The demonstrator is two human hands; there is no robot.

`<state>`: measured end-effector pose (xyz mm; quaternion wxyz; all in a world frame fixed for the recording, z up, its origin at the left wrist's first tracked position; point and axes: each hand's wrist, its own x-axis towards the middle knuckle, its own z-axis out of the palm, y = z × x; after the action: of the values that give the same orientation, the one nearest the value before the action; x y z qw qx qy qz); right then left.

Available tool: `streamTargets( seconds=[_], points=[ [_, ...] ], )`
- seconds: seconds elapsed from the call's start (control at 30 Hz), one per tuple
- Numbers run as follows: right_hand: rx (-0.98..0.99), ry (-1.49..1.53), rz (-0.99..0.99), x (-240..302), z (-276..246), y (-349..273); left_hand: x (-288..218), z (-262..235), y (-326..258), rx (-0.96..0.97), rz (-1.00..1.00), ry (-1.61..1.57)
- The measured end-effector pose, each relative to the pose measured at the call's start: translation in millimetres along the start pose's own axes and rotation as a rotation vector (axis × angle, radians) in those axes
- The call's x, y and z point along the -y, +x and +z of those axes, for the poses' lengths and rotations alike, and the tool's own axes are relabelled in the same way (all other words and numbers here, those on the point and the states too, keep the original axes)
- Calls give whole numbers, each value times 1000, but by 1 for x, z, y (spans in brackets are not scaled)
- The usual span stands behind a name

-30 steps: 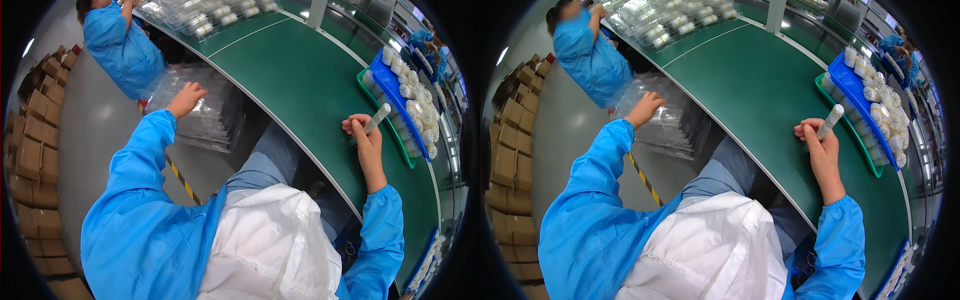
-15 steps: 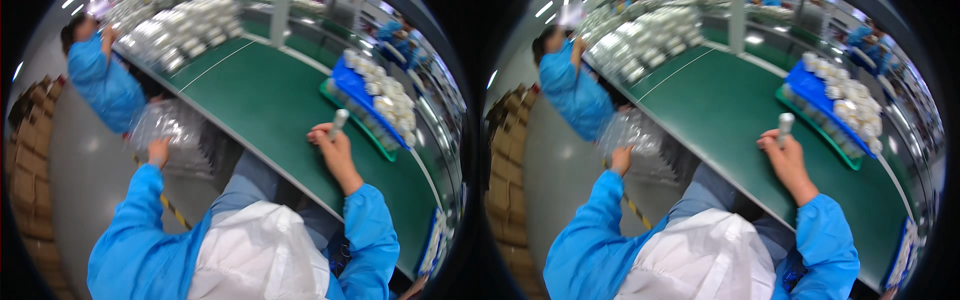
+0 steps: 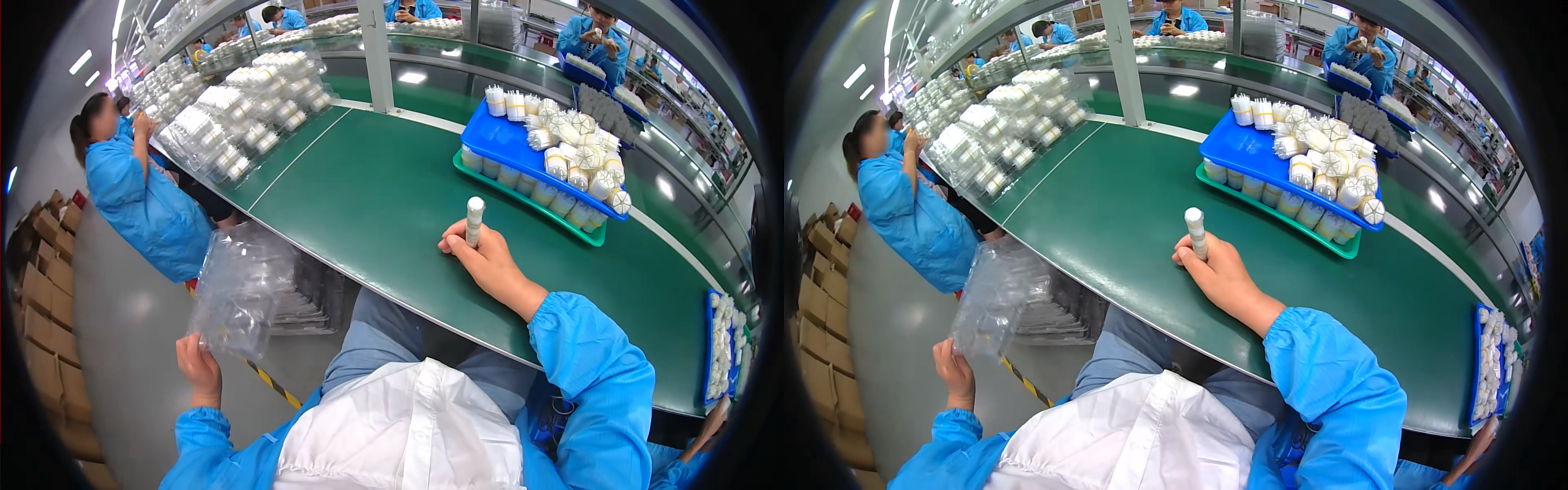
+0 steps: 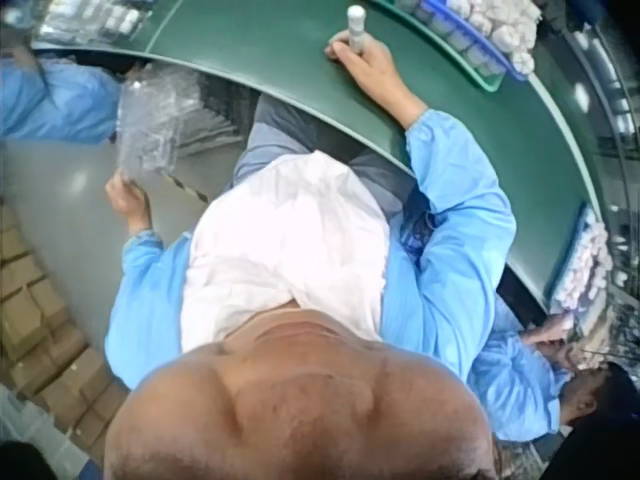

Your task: The person repeatedly picks up small white cylindrical objects from a blue tray and uses a syringe-like tool to apply a substance to the top of each object. After treating each item, the person places it into a clear plastic packaging tray. The process is repetitive and performed one item at a time.

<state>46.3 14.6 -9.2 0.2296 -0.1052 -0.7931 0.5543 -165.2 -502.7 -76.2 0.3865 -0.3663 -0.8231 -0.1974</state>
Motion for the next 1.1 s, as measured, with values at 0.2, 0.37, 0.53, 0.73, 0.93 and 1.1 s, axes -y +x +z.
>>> streamTargets(
  seconds=[0.2, 0.37, 0.53, 0.73, 0.93, 1.1],
  points=[
    [23, 7, -70, -4, -3, -3, 29, -92, 54, -46, 158, 127],
    [51, -25, -96, -2, -5, -4, 40, -136, 108, -384, -122, -75],
    [97, -25, -95, 0, -6, -2, -50, -70, 182, -561, 309, 248],
    [21, -109, -133, -1, -16, -17, -239, 69, 245, 229, 533, -107],
    [21, -106, -89, 5, -26, -31, -223, 158, 233, 544, 547, -191],
    [12, -342, -218, 4, -32, -36, -230, 176, 237, 475, 499, -111]
  ],
)
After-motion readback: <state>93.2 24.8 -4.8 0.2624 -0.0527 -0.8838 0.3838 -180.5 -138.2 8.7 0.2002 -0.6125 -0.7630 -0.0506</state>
